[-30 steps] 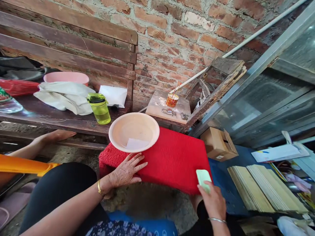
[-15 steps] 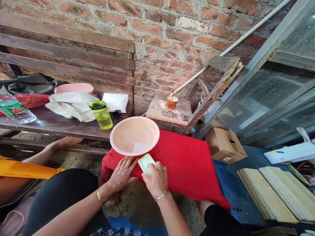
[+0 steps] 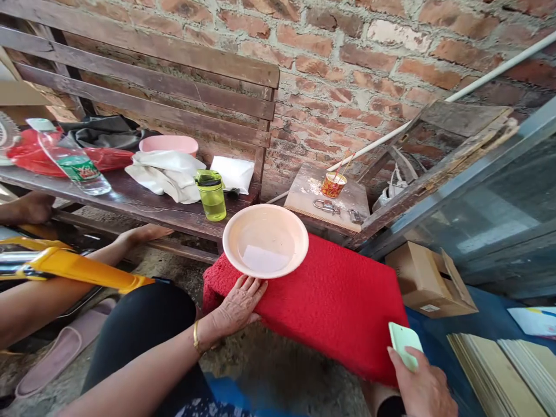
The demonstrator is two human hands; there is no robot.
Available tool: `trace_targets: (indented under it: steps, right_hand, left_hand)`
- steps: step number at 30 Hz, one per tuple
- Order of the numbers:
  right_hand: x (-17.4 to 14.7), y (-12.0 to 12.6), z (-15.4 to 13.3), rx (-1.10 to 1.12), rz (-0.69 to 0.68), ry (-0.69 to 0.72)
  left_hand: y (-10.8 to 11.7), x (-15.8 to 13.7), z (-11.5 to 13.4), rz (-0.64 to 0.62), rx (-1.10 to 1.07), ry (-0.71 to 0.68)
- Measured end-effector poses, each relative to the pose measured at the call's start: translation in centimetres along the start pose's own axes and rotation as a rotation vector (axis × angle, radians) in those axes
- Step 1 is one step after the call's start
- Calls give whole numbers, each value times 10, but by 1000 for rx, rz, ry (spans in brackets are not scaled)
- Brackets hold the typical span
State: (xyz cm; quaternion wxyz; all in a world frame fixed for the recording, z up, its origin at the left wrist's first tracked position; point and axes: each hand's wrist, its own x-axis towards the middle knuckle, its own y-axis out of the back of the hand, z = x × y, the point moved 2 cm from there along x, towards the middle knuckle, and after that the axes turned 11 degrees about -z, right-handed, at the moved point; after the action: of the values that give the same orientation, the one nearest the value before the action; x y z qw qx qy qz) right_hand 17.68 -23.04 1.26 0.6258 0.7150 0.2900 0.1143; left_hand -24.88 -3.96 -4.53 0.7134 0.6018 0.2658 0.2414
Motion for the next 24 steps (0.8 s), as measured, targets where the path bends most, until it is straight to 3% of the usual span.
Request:
trace_targets:
  steps: [2,4,7,9,11,14,18,21,23,24]
  right_hand:
    - [-18,-11,-42,78,-19,191]
    - [-47,-30,-104,150,-77,493]
    - [-90,-59,-191,59,-148,904]
    - [-103,-69,-224,-15,-160,1021]
    - [-97,-72,-229,-35,-170,1013]
    - [-58,-62,-187,34,-172,825]
    - [10,-31,-68,127,-82,342]
    - [41,-2,10,63,-46,14]
    - [46,12,27,-19,-15,-124]
    - [43,14,22,-42,-4,-142]
  left_hand:
    - [9,-2,-4,-14,-24,-25]
    - [14,-5,-9,-2,-49,-43]
    - [16,-10,-15,59,-81,-44]
    - [14,-12,-16,102,-88,-50]
    - [12,-12,-14,120,-73,-89]
    - [6,-8,-7,101,-46,-191]
    - [-5,0,1,93,-34,-300]
    - [-12,5,4,109,-4,-300]
    - [-15,7,4,121,18,-292]
    - [-15,7,3,125,28,-292]
